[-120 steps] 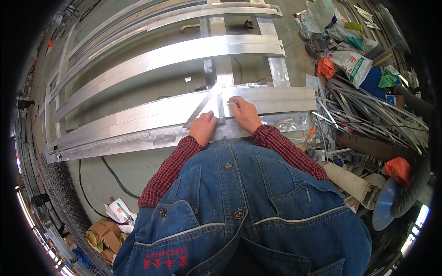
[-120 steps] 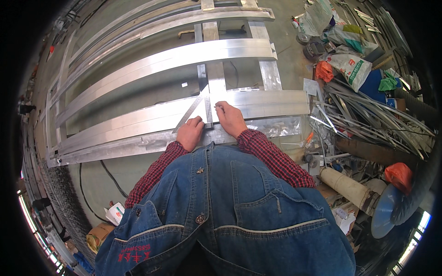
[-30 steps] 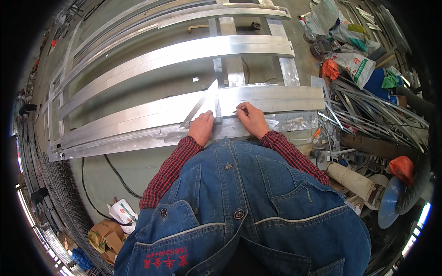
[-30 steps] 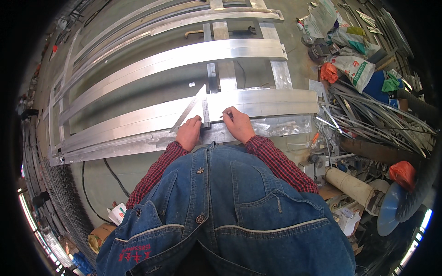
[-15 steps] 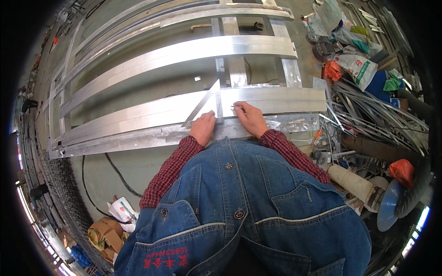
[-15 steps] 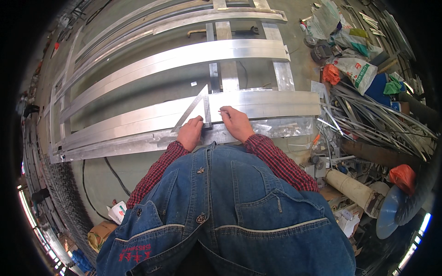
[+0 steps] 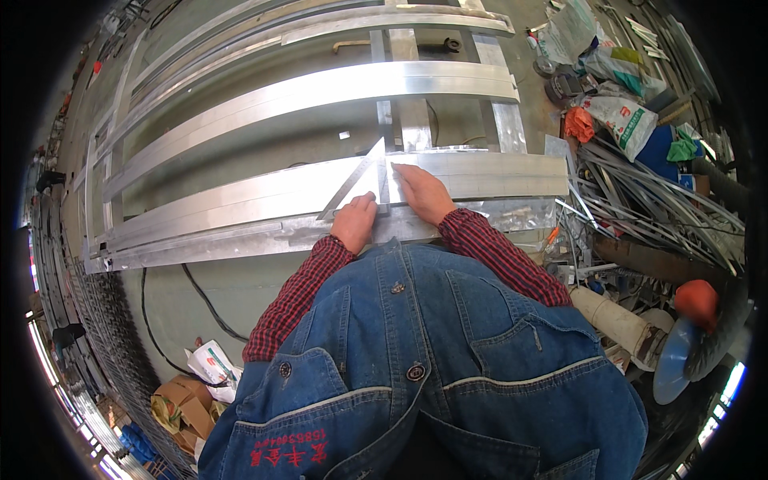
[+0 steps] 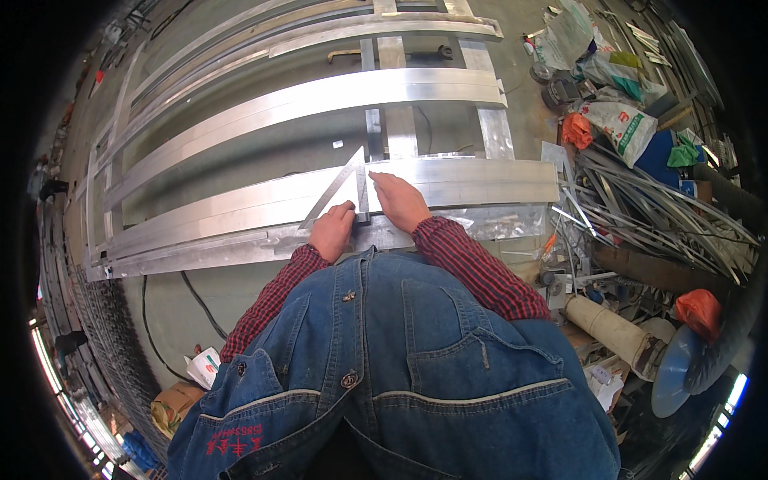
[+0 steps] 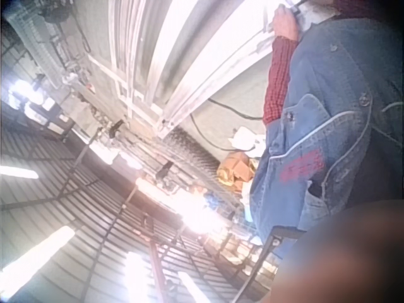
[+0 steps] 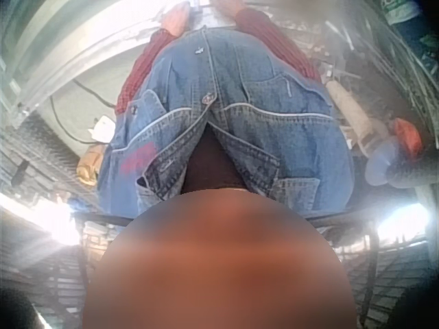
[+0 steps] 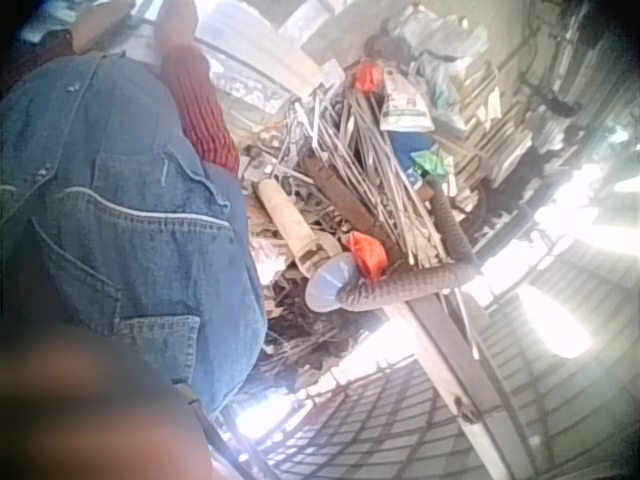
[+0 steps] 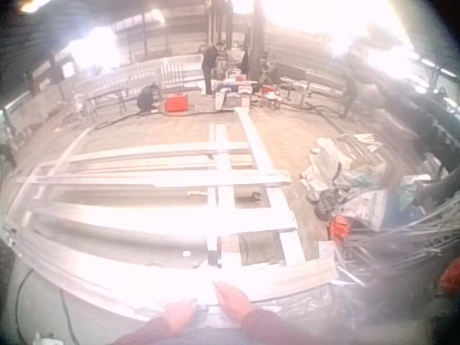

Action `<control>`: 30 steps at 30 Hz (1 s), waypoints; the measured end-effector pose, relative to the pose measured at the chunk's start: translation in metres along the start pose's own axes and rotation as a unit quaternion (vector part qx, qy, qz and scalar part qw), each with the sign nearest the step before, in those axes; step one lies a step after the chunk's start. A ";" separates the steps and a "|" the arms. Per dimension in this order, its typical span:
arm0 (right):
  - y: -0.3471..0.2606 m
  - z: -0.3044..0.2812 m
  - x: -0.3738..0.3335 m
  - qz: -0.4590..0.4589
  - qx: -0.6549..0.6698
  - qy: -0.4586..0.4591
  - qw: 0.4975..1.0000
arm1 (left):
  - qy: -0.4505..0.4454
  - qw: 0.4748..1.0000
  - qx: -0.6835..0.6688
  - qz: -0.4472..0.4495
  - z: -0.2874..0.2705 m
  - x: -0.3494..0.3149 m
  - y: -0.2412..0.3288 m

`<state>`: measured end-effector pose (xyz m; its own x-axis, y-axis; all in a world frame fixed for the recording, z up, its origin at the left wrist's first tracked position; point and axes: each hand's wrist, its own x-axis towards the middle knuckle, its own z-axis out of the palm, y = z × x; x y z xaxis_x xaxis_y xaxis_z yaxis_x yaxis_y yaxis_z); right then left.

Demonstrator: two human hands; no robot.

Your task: The person positions a metal bar on a frame and marks it with a pen. Then the person uses a set square to draw perpendicular lines on the frame. The marked frame remains on the workbench.

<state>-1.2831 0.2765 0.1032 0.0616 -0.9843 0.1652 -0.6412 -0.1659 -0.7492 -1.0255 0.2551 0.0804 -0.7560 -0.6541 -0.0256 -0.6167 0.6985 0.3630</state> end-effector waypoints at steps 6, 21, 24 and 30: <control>-0.001 0.004 0.007 -0.006 -0.034 -0.003 0.999 | 0.004 1.000 0.005 -0.003 0.003 0.000 -0.001; -0.002 0.002 0.003 0.021 -0.031 -0.071 0.997 | 0.009 1.000 -0.012 0.014 0.000 0.001 -0.002; -0.012 -0.005 -0.020 0.040 -0.007 -0.103 0.994 | 0.009 1.000 -0.013 0.022 0.000 0.001 -0.003; -0.033 -0.020 -0.066 0.118 0.014 -0.298 0.947 | 0.009 0.999 -0.005 0.032 0.003 -0.001 -0.008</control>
<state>-1.2809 0.3484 0.1295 0.3452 -0.8513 -0.3952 -0.6710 0.0705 -0.7381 -1.0206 0.2505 0.0750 -0.7892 -0.6140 0.0142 -0.5656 0.7355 0.3730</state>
